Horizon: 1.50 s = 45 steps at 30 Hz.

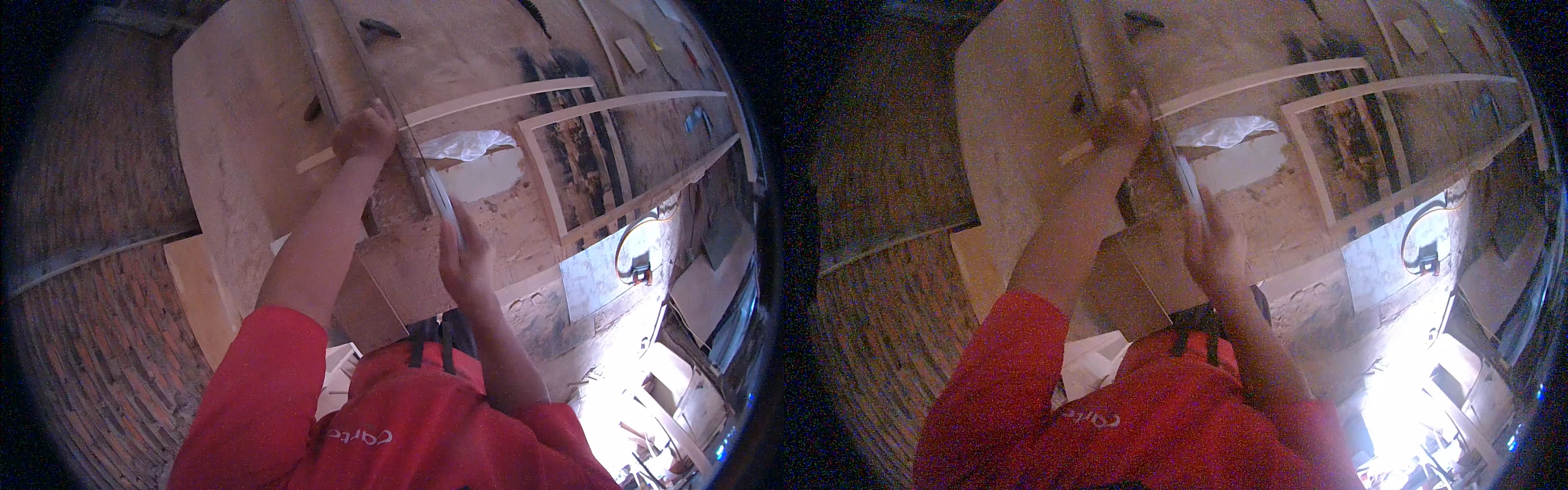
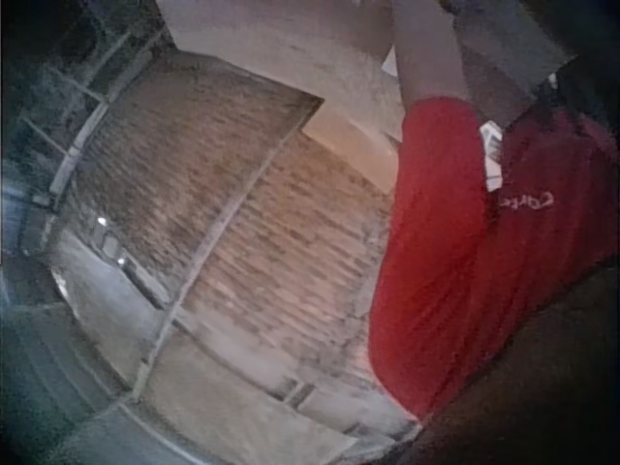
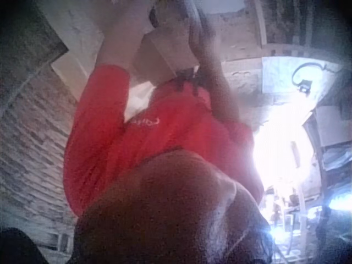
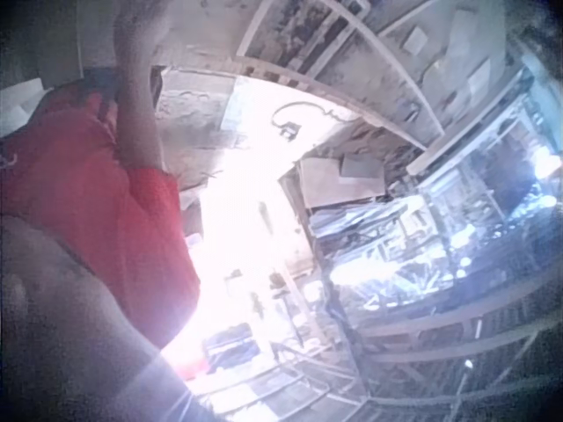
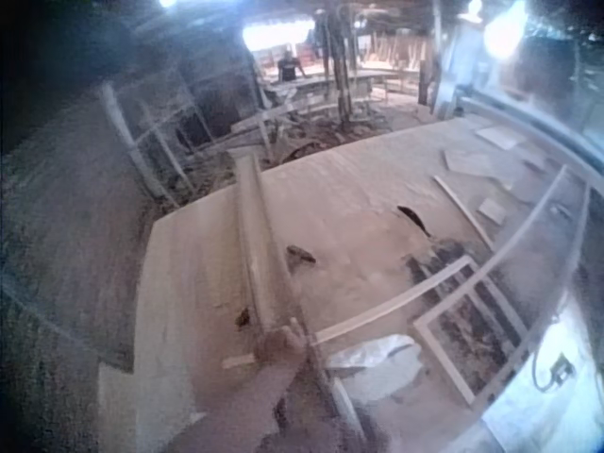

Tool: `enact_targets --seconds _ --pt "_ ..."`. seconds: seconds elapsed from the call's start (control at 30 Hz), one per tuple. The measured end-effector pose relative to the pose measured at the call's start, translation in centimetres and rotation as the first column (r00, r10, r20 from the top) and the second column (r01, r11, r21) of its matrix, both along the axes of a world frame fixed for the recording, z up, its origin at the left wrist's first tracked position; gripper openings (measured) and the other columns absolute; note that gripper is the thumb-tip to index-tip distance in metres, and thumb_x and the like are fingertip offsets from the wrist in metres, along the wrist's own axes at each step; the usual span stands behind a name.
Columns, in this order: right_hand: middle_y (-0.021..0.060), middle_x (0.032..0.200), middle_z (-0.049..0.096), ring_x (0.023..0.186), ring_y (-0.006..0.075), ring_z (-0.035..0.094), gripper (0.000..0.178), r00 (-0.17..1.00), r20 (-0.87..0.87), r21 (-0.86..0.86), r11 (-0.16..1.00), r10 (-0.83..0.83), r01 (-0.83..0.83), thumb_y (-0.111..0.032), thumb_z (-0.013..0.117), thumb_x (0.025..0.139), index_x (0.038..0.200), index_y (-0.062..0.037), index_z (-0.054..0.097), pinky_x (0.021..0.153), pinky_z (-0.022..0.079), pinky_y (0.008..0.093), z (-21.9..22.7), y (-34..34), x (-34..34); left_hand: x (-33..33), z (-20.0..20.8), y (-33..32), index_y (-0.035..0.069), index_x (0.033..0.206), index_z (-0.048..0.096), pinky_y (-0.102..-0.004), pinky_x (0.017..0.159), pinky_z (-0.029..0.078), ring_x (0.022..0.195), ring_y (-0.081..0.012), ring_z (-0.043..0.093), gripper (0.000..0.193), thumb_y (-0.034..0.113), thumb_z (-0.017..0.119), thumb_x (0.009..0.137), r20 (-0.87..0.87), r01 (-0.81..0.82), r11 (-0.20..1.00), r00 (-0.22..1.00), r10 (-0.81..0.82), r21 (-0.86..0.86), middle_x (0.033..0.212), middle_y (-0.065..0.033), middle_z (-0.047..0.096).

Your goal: The person assembles a wooden frame by positioning thin wooden strips, marking them with a pencil, cutting them with a hand saw, and fastening them with a nail gun. The person repeatedly measures, marks, and secures pieces to build the frame structure.

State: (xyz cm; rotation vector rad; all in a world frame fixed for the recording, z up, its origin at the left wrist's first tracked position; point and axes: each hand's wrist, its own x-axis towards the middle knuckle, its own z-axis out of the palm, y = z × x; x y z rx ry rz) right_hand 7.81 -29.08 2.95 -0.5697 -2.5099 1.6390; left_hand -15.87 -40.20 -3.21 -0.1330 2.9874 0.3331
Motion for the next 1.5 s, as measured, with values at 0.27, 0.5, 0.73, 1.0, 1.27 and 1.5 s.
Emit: enact_targets --seconds 0.27,0.5,0.73,1.0,1.27,1.5 --pt "0.0284 0.1 0.073 0.095 0.0339 0.075 0.042 0.996 0.09 0.051 0.999 0.002 -0.006 -0.017 0.055 0.103 0.14 0.0021 0.057 0.081 0.057 0.041 0.8 -0.2 -3.1 -0.2 -0.6 0.4 0.002 0.091 0.079 -0.0547 0.087 0.057 0.092 -0.044 0.074 0.062 0.043 0.035 0.104 -0.028 0.033 0.999 0.999 -0.033 -0.003 0.094 -0.0261 0.075" --pt "0.0303 0.102 0.071 0.088 0.0513 0.069 0.048 0.999 -0.013 0.095 0.995 0.037 -0.035 -0.035 0.051 0.103 0.145 -0.0112 0.054 0.075 0.056 0.0573 -0.6 0.4 -3.9 -0.9 -1.2 0.2 0.004 0.089 0.08 -0.0554 0.085 0.057 0.092 -0.044 0.074 0.062 0.045 0.036 0.104 -0.07 0.017 0.999 0.997 -0.019 -0.031 0.093 -0.0254 0.075" --pt "0.0303 0.108 0.071 0.099 0.0469 0.07 0.046 0.998 0.048 0.078 0.996 0.037 -0.04 -0.031 0.052 0.104 0.142 -0.0051 0.057 0.084 0.055 0.0509 0.4 0.8 -3.8 -0.2 -0.8 -0.4 0.003 0.088 0.08 -0.0559 0.083 0.057 0.09 -0.0443 0.074 0.062 0.045 0.037 0.103 -0.076 0.104 0.994 0.992 -0.102 0.029 0.093 -0.0252 0.075" --pt "0.0278 0.112 0.072 0.107 0.0262 0.072 0.04 0.997 -0.081 0.068 0.998 -0.01 0.016 -0.02 0.056 0.105 0.137 0.0017 0.06 0.09 0.054 0.0382 -1.2 0.6 -3.8 -0.8 -0.4 -0.3 0.003 0.085 0.08 -0.0532 0.082 0.058 0.088 -0.0431 0.074 0.061 0.043 0.038 0.104 -0.127 0.146 0.987 0.983 -0.136 0.066 0.087 -0.0238 0.075" --pt "0.0306 0.114 0.07 0.105 0.0415 0.07 0.045 0.999 0.012 0.093 0.995 0.033 -0.034 -0.027 0.053 0.105 0.142 -0.0016 0.056 0.086 0.056 0.046 0.3 0.4 -5.4 -2.3 -0.6 0.7 0.003 0.087 0.08 -0.0537 0.086 0.058 0.09 -0.0431 0.075 0.059 0.041 0.038 0.104 -0.059 0.084 0.996 0.995 -0.082 0.041 0.089 -0.0242 0.075" --pt "0.0297 0.122 0.068 0.114 0.0434 0.068 0.046 0.997 0.069 -0.045 0.998 0.047 -0.044 -0.025 0.051 0.105 0.145 -0.0011 0.053 0.093 0.055 0.049 2.9 1.5 -2.2 -1.7 0.6 0.5 0.003 0.089 0.08 -0.0547 0.086 0.057 0.09 -0.0433 0.075 0.059 0.041 0.038 0.105 -0.005 0.087 0.996 0.996 -0.087 0.036 0.089 -0.0237 0.075"
